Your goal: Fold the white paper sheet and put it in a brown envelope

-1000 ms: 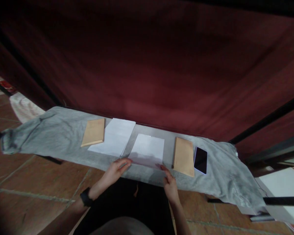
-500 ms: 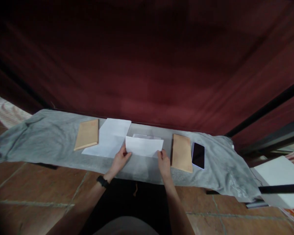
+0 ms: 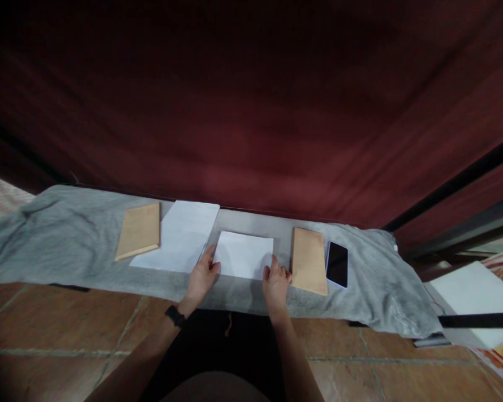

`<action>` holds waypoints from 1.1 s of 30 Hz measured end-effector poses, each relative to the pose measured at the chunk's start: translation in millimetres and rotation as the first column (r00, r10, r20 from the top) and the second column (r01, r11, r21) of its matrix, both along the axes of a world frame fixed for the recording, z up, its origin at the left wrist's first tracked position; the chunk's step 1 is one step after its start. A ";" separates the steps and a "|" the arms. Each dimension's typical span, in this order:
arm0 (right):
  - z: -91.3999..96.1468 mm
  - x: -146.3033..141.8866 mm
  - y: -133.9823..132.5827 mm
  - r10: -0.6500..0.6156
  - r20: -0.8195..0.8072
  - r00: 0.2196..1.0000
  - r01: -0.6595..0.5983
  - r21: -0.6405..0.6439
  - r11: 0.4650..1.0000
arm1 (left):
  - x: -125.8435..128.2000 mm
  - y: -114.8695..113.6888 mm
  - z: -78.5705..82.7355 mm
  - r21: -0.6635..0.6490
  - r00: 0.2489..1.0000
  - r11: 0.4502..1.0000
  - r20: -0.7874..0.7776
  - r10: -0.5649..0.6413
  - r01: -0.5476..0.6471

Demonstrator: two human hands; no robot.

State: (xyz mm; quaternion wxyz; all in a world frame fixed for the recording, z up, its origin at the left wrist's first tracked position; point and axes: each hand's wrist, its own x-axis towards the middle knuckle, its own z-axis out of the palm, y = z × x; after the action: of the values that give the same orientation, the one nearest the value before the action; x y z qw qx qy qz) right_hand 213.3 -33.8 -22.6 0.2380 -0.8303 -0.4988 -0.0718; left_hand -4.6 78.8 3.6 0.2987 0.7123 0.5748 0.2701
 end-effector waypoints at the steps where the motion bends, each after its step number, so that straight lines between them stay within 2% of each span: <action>1: 0.2 -0.7 0.3 0.003 0.025 1.000 -0.003 -0.006 1.000 | 0.6 -0.4 0.7 0.005 1.000 1.000 -0.017 -0.001 0.001; 7: 4.1 -4.2 -0.7 0.017 0.088 0.996 -0.013 -0.048 0.999 | 2.4 -2.8 7.3 0.041 0.991 0.999 -0.133 -0.014 0.019; 16: 13.9 -8.8 -2.0 0.014 0.070 0.997 -0.007 -0.095 0.995 | 6.0 -9.9 16.8 0.026 0.939 1.000 -0.344 0.007 0.002; 24: 9.8 -10.3 -3.9 0.001 0.093 0.996 0.009 -0.105 0.994 | 3.9 -14.3 18.7 0.100 0.949 0.994 -0.313 -0.019 0.053; 33: 4.8 -9.5 -8.7 -0.018 0.188 0.982 0.037 -0.096 0.995 | 7.7 -21.9 20.9 0.119 0.901 0.990 -0.433 -0.012 0.071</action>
State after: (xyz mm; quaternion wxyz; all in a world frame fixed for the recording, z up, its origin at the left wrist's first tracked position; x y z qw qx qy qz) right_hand 203.7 -42.5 -17.8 0.1475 -0.8375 -0.5104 -0.1280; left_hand 3.0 56.9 24.5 0.1222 0.7847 0.5922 0.1367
